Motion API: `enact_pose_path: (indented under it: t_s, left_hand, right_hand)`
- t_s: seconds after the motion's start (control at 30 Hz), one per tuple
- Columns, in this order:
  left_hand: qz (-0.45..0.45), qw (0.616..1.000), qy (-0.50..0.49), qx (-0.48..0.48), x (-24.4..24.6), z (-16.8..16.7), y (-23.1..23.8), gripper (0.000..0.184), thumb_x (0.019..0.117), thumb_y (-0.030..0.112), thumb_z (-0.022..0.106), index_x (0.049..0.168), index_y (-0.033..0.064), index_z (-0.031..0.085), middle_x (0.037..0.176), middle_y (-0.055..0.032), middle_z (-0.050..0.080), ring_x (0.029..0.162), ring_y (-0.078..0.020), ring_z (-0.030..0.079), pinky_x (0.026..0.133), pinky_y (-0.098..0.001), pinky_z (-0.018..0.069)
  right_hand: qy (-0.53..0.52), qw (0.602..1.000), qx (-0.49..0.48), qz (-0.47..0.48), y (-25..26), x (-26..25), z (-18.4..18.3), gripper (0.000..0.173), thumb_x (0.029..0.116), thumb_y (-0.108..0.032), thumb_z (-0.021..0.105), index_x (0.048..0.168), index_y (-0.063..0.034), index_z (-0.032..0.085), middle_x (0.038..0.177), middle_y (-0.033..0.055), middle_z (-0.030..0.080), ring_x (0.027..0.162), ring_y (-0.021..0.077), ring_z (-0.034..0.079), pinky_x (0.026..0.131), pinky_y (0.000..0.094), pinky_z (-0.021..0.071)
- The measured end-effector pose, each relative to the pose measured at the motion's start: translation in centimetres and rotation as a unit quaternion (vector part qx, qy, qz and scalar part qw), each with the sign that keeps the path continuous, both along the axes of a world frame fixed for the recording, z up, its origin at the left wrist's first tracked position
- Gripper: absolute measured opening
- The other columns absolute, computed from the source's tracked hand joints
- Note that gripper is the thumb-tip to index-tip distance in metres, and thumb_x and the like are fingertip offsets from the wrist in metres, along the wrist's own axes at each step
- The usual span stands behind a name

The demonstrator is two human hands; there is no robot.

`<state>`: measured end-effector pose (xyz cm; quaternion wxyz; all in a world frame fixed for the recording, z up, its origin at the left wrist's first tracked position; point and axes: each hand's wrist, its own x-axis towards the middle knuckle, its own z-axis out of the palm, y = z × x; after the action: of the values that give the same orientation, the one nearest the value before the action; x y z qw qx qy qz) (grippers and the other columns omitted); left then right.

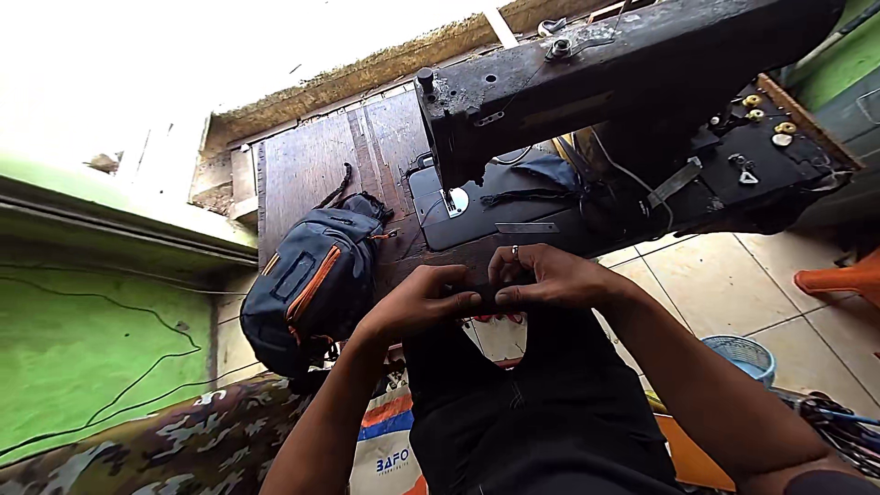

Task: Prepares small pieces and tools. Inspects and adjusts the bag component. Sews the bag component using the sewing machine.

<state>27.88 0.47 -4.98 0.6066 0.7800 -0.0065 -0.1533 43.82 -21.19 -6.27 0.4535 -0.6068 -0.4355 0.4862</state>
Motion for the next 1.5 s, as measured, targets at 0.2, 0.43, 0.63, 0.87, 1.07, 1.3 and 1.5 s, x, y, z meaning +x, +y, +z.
enact_pose_path:
  t_s: [0.2, 0.43, 0.63, 0.87, 1.07, 1.3, 1.5]
  left_hand:
    - [0.019, 0.999, 0.006, -0.048, -3.0, -0.5, 0.7, 0.014, 0.0999, 0.023, 0.066, 0.095, 0.0103, 0.070, 0.080, 0.0073, 0.067, 0.070, 0.0011, 0.062, 0.064, -0.0178, 0.0520]
    - [0.152, 0.961, 0.152, -0.174, -3.4, -5.3, -5.3, 0.012, 0.1007, 0.015, 0.061, 0.096, 0.0092, 0.071, 0.079, 0.0036, 0.070, 0.054, 0.0020, 0.052, 0.045, -0.0147, 0.0361]
    - [0.231, 0.940, 0.142, -0.205, -2.8, -8.0, -9.8, 0.015, 0.1044, 0.013, 0.056, 0.104, 0.0049, 0.069, 0.084, -0.0023, 0.072, 0.054, 0.0000, 0.051, 0.045, -0.0160, 0.0350]
    - [0.216, 0.940, 0.127, -0.231, -3.0, -8.4, -12.0, 0.017, 0.1045, 0.012, 0.057, 0.112, 0.0025, 0.068, 0.089, -0.0041, 0.074, 0.056, -0.0013, 0.055, 0.046, -0.0164, 0.0386]
    - [0.225, 0.941, 0.124, -0.221, -2.2, -8.7, -12.4, 0.016, 0.1049, 0.012, 0.057, 0.110, 0.0020, 0.068, 0.090, -0.0055, 0.074, 0.060, -0.0035, 0.059, 0.049, -0.0174, 0.0415]
    - [0.274, 0.950, 0.073, -0.132, -1.1, -8.3, -11.9, 0.016, 0.1034, 0.014, 0.059, 0.108, 0.0022, 0.069, 0.089, -0.0049, 0.074, 0.077, -0.0098, 0.069, 0.068, -0.0254, 0.0559]
    - [0.314, 0.950, 0.005, 0.003, -2.0, -5.8, -11.9, 0.014, 0.1021, 0.015, 0.062, 0.105, 0.0050, 0.071, 0.090, -0.0031, 0.077, 0.081, -0.0103, 0.073, 0.075, -0.0274, 0.0602]
  right_hand:
    - [-0.073, 0.991, 0.059, 0.093, -8.8, 3.5, 0.7, 0.025, 0.0993, -0.035, 0.065, 0.105, -0.0099, 0.067, 0.071, -0.0080, 0.062, 0.061, -0.0044, 0.055, 0.055, 0.0158, 0.0468]
    - [-0.290, 0.923, -0.205, -0.147, -18.6, 6.2, -0.5, 0.021, 0.0967, -0.026, 0.071, 0.105, -0.0063, 0.070, 0.071, 0.0028, 0.064, 0.064, 0.0136, 0.060, 0.064, 0.0382, 0.0507]
    - [-0.517, 0.775, -0.117, -0.343, -11.8, 4.8, -3.7, 0.033, 0.1011, -0.022, 0.065, 0.120, 0.0050, 0.068, 0.122, 0.0272, 0.065, 0.112, 0.0461, 0.065, 0.095, 0.0608, 0.0525]
    - [-0.494, 0.727, -0.364, -0.307, -5.6, 7.6, -2.9, 0.041, 0.1015, -0.014, 0.056, 0.134, 0.0100, 0.056, 0.125, 0.0344, 0.061, 0.116, 0.0522, 0.061, 0.089, 0.0659, 0.0506]
    - [-0.458, 0.776, -0.257, -0.349, -12.8, 5.8, -0.5, 0.045, 0.0921, -0.028, 0.071, 0.122, 0.0054, 0.063, 0.109, 0.0313, 0.065, 0.094, 0.0528, 0.065, 0.075, 0.0730, 0.0489]
    - [0.244, 0.958, -0.134, -0.071, -23.6, -4.5, -3.3, 0.079, 0.0811, -0.088, 0.050, 0.111, -0.0171, 0.064, 0.069, -0.0068, 0.058, 0.054, 0.0046, 0.057, 0.049, 0.0226, 0.0515]
    - [0.409, 0.908, -0.076, 0.045, -19.8, -7.0, -7.3, 0.093, 0.0790, -0.096, 0.031, 0.111, -0.0156, 0.065, 0.077, -0.0004, 0.064, 0.068, 0.0143, 0.069, 0.066, 0.0367, 0.0633]
